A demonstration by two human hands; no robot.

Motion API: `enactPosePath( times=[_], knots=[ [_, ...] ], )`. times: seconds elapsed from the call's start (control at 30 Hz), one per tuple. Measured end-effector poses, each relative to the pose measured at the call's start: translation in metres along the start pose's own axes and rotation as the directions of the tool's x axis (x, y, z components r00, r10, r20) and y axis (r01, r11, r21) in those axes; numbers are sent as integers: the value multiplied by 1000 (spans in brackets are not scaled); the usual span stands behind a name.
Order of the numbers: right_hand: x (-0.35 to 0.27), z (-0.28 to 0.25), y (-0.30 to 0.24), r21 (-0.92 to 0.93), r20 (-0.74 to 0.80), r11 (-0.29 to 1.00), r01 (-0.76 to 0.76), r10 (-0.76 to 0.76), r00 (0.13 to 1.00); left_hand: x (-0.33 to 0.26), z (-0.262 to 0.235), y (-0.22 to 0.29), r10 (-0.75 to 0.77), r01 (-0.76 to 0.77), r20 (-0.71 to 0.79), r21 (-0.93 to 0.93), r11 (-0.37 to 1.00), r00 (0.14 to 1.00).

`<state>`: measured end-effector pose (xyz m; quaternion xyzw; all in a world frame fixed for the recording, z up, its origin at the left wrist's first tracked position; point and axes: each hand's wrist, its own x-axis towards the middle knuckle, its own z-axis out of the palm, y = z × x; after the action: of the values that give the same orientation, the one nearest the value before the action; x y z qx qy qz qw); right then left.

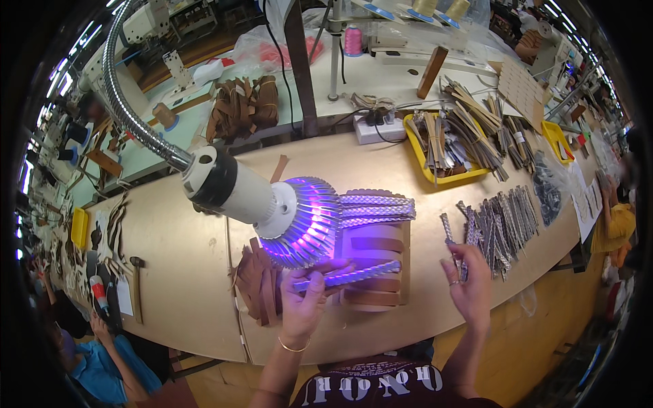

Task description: The person wraps braided straps around a cylindrical cardboard form, securing each layer under a UV lamp. They repeatedly pick up straps, position them around the form, and press them into place, building up multiple stacked layers.

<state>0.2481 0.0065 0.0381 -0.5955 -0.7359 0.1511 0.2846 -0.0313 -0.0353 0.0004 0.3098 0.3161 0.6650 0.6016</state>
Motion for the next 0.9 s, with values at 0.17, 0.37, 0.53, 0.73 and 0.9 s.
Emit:
enactPosePath(
  times=[0.17, 0.37, 0.53, 0.73, 0.9],
  knots=[
    [-2, 24, -40, 761, 205, 620, -190, 49, 978, 6, 18, -7, -121, 119, 109, 26, 993, 987],
    [9, 32, -55, 790, 206, 537, -295, 221, 953, 16, 32, -4, -182, 184, 136, 3, 983, 974],
    [16, 30, -49, 798, 156, 536, -275, 257, 954, 20, 23, -3, -172, 172, 91, 6, 985, 981],
    [19, 35, -55, 622, -24, 778, -90, 133, 991, 17, 8, -7, -191, 190, -3, 76, 979, 982],
    [25, 27, -57, 208, -21, 935, 286, -288, 957, 19, -7, -8, -174, 184, -128, 77, 980, 976]
  ],
)
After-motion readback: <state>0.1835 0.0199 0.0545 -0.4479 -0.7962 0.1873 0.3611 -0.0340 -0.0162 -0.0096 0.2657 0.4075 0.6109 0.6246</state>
